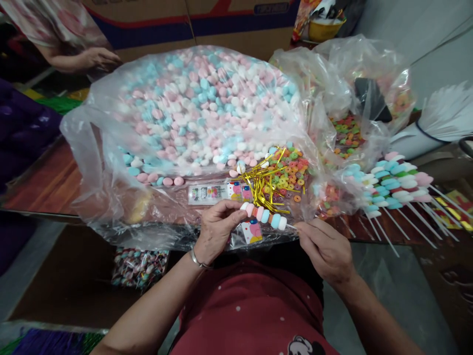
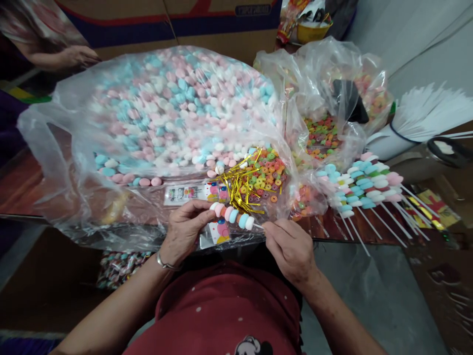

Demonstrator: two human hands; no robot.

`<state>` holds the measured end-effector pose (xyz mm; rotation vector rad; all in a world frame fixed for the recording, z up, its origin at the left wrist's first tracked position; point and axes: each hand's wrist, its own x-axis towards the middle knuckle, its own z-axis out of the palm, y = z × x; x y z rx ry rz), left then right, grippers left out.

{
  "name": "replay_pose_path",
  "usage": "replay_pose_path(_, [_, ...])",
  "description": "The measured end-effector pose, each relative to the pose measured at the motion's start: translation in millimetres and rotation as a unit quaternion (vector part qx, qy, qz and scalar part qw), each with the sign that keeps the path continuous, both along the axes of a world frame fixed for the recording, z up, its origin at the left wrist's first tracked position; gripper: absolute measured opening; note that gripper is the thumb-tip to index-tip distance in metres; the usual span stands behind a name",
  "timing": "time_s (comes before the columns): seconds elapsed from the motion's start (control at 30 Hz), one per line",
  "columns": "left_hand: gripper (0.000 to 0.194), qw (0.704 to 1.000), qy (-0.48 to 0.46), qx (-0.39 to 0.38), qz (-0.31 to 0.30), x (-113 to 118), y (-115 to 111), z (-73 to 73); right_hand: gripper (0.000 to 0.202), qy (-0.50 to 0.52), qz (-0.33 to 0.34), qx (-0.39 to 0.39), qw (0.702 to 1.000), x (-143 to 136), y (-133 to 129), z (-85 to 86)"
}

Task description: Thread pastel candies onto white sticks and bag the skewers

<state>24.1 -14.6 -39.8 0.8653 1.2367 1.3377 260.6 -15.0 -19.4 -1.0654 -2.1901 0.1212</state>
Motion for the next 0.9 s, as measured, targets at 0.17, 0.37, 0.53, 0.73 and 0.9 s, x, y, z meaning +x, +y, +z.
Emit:
replay_pose_path(0.17, [0.02,0.998,0.043,0.002,0.037,3.7,-2.3,-5.1,0.021,-0.026,0.003,0.026,0.999,-8.2,-4.0,2.6])
replay_pose_path(0.37, [0.017,0.994,0.092,0.028,0.047,3.0,-1.9,-10.4,0.02,-0.049,0.01,0.052,0.997,-16.4,-7.1,5.4])
replay_pose_path(0.53, [0.017,0.995,0.082,0.041,0.049,1.1,-0.4,-7.7,0.018,-0.035,0.005,0.028,0.999,-19.0,-4.8,4.6])
replay_pose_path(0.73, [0.022,0.994,0.087,0.053,0.026,-3.2,6.5,3.7,0.02,0.013,-0.025,-0.047,0.998,-16.7,0.0,0.0])
replay_pose_path(0.9, [0.035,0.989,0.078,0.049,0.119,-8.3,15.2,4.7,0.018,0.261,-0.102,-0.254,0.926,-22.3,7.8,-9.5])
